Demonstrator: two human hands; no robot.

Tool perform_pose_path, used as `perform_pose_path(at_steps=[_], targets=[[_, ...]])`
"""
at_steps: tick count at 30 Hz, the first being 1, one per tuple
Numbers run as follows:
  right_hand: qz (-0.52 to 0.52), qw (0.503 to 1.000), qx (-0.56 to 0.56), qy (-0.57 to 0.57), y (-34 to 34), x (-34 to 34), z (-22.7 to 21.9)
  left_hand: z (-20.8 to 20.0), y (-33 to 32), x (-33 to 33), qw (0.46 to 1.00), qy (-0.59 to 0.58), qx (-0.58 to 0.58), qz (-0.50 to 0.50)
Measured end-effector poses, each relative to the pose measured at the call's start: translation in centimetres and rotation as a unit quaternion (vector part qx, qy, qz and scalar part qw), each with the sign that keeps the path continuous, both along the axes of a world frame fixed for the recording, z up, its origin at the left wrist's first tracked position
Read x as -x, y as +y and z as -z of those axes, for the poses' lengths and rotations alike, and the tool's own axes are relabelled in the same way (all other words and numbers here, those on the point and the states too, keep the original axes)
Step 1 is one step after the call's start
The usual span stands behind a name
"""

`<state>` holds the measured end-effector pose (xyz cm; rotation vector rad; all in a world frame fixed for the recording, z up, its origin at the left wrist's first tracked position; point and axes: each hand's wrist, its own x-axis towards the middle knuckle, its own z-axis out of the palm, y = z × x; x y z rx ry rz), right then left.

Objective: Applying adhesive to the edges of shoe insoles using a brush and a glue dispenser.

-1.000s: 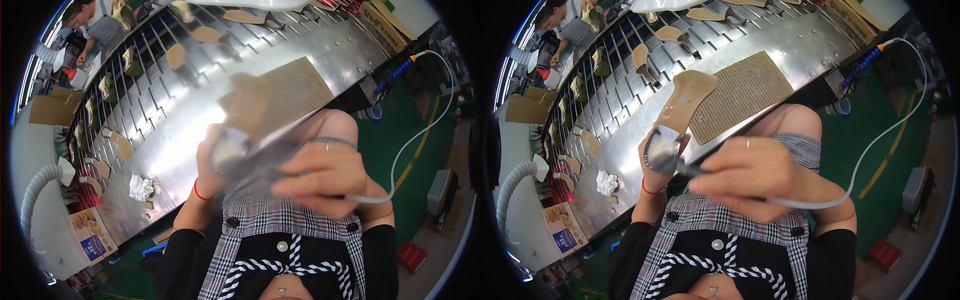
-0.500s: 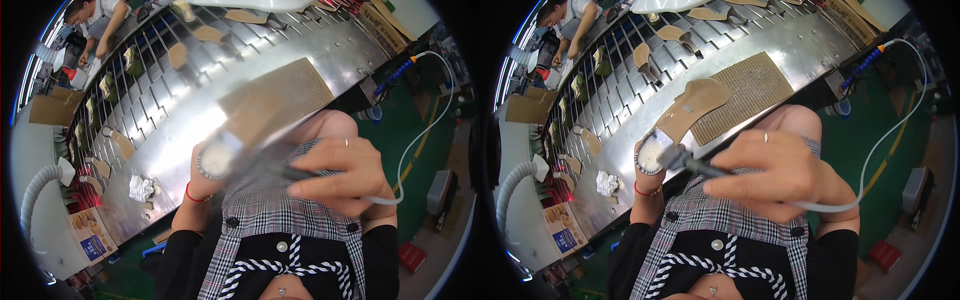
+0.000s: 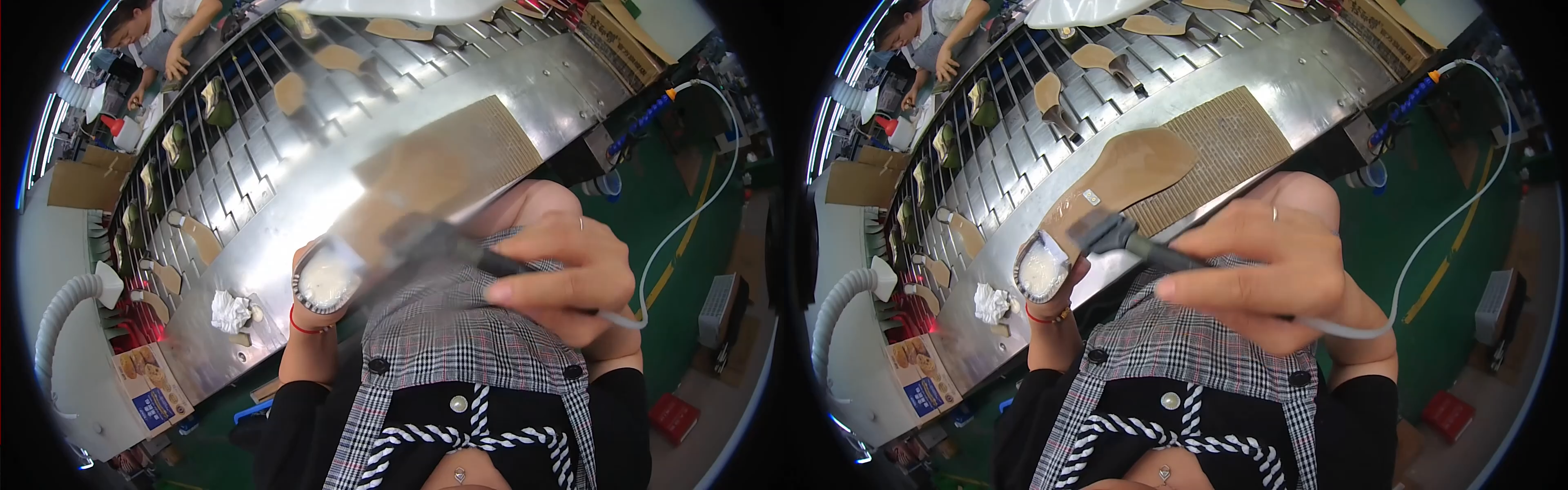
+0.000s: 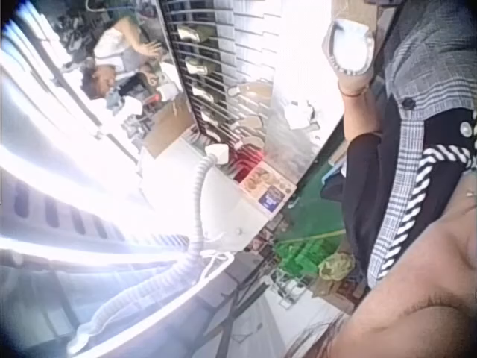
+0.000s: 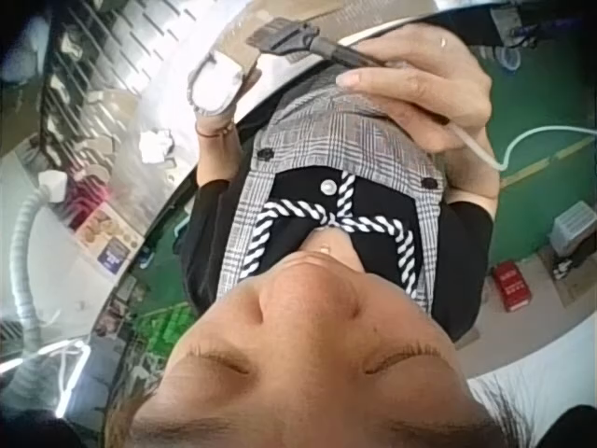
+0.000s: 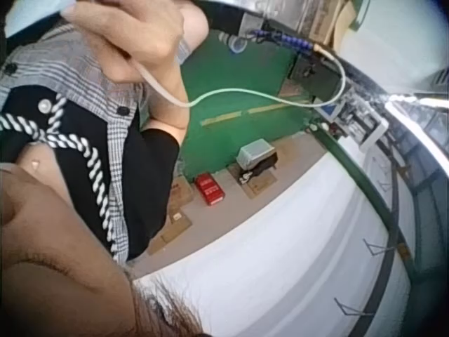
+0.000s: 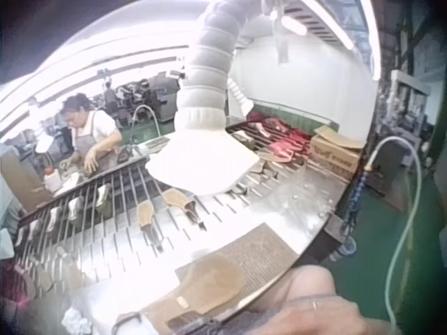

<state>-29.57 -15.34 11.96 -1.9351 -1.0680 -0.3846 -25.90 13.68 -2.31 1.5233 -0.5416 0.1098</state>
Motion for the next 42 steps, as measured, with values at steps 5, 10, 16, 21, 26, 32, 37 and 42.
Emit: perform_pose_path(at_steps=[5, 10, 16, 21, 26, 32, 37, 42], targets=[[-0.106, 0.993, -0.043, 0.022, -0.4, 0.1, 0.5, 1.9, 1.5, 0.4, 1.0, -0.002, 0.022, -0.018], [-0.054, 0.996, -0.072, 0.018, -0.5, -0.2, 1.5, 1.9, 1.7, 0.4, 0.999, 0.008, 0.03, 0.038], [-0.018, 0.994, -0.108, 0.028, -1.1, -1.1, 2.3, 1.3, 1.2, 0.6, 0.975, 0.082, 0.196, 0.058], [-0.006, 0.973, -0.214, 0.086, -0.8, 0.4, 2.4, -2.5, 0.0, -0.1, 0.989, -0.057, -0.134, -0.027], [0.068, 0.972, -0.161, 0.158, 2.0, 1.5, 3.8, -2.7, -3.8, -1.3, 0.91, -0.264, -0.288, -0.135], [-0.072, 0.994, -0.06, 0.048, 4.8, 0.8, 6.6, -2.6, -5.2, -0.9, 0.896, -0.295, -0.282, -0.177], [-0.086, 0.994, 0.069, 0.004, 5.5, 0.2, 7.0, -2.1, -5.1, -0.6, 0.9, -0.294, -0.279, -0.157], [0.045, 0.992, 0.095, -0.069, 5.3, -1.5, 7.7, -2.3, -5.2, -0.2, 0.895, -0.319, -0.262, -0.171]])
